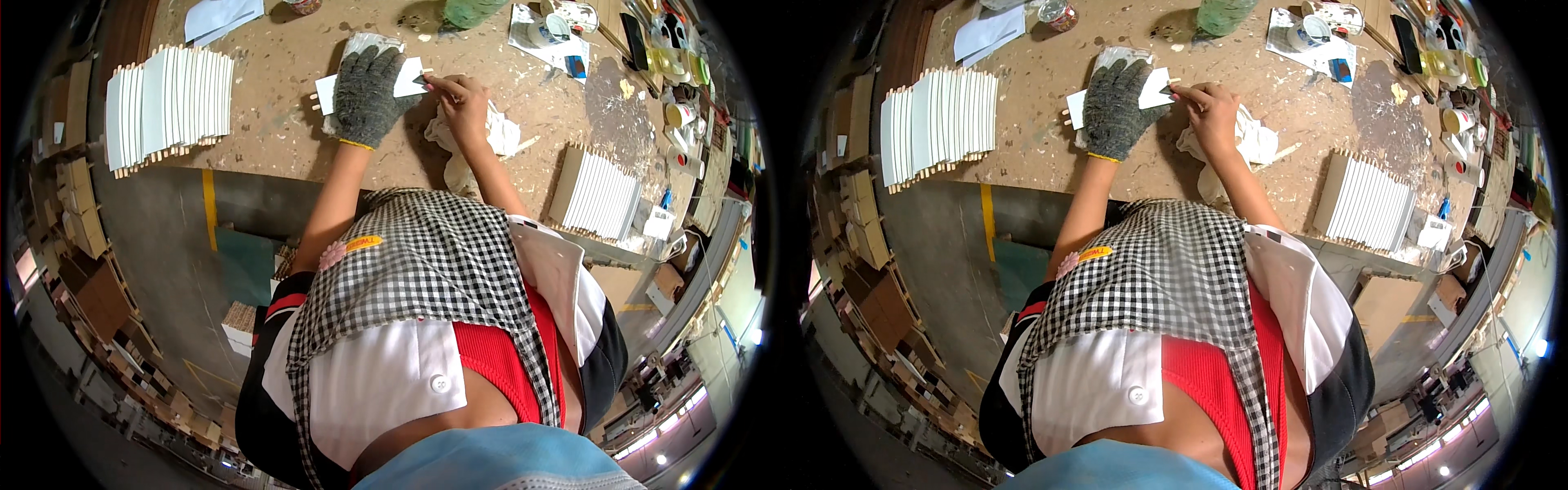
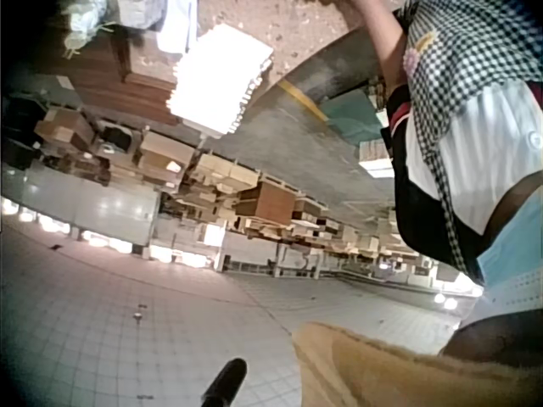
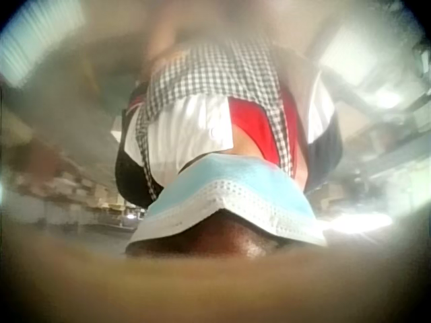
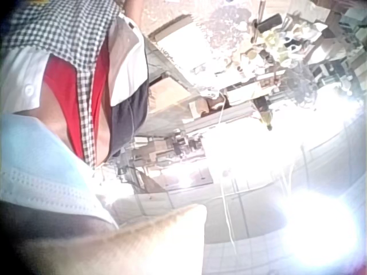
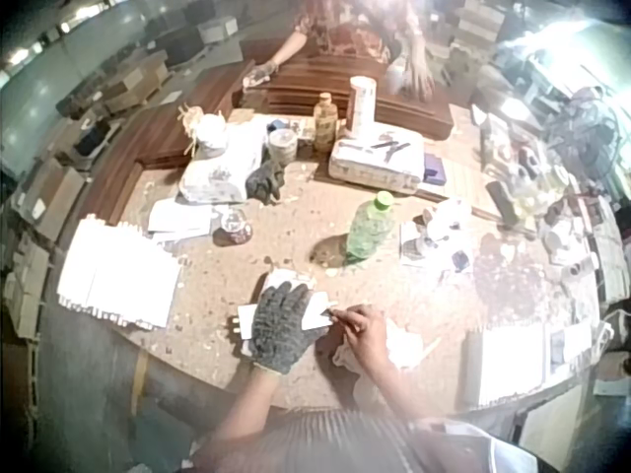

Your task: The person wipes white slats with a cloth, sands the edges with a blue abrasive block, and uses a metal scraper to clean the surfaces at a workbench.

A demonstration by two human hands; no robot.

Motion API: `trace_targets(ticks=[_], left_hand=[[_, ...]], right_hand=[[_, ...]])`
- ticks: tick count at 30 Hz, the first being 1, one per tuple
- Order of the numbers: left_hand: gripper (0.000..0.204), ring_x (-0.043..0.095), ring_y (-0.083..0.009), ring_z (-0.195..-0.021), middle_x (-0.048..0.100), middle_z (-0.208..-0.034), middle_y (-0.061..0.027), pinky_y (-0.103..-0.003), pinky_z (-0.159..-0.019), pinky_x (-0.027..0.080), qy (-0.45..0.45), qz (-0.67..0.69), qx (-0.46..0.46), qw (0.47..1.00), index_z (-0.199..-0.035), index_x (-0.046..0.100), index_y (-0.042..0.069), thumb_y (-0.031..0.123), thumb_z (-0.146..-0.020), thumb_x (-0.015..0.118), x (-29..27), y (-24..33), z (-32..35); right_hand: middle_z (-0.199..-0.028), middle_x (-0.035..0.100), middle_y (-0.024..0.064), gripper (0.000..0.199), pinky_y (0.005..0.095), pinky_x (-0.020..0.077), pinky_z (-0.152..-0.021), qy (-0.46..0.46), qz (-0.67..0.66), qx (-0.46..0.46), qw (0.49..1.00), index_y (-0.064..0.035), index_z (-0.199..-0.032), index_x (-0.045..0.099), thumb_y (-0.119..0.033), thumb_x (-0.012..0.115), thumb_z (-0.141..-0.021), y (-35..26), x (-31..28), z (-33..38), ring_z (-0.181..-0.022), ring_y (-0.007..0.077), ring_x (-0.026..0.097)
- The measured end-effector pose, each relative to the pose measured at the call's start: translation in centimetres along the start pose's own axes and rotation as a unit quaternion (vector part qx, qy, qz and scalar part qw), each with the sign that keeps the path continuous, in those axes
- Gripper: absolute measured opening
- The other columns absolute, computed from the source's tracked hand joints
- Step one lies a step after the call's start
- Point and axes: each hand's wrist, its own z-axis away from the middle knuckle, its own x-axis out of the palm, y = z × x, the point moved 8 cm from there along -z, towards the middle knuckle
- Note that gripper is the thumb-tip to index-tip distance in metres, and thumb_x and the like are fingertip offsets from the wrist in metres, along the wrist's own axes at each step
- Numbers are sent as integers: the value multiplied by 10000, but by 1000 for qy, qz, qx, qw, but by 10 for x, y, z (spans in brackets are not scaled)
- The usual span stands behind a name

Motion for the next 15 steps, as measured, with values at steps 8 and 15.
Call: trace_targets(ticks=[8,15], left_hand=[[717,539,-330,-1283,625,-1339,-135,-494,-1141,345,-9,-10,-15,1000,-1334,609,57,536,-815,733,0,0,-1],[711,552,-327,-1263,625,-1329,-142,-490,-1128,362,-9,-8,-1,1000,-1314,611,51,539,-812,735,0,0,-1]], right_hand=[[-851,705,11,178,291,441,-713,52,-199,117,972,-105,-1073,788,-187,729,-927,27,15,4,-726,129,569],[-983,737,29,212,241,490,-724,-7,-287,163,944,-28,-1126,755,-145,697,-959,31,12,7,-815,86,617]])
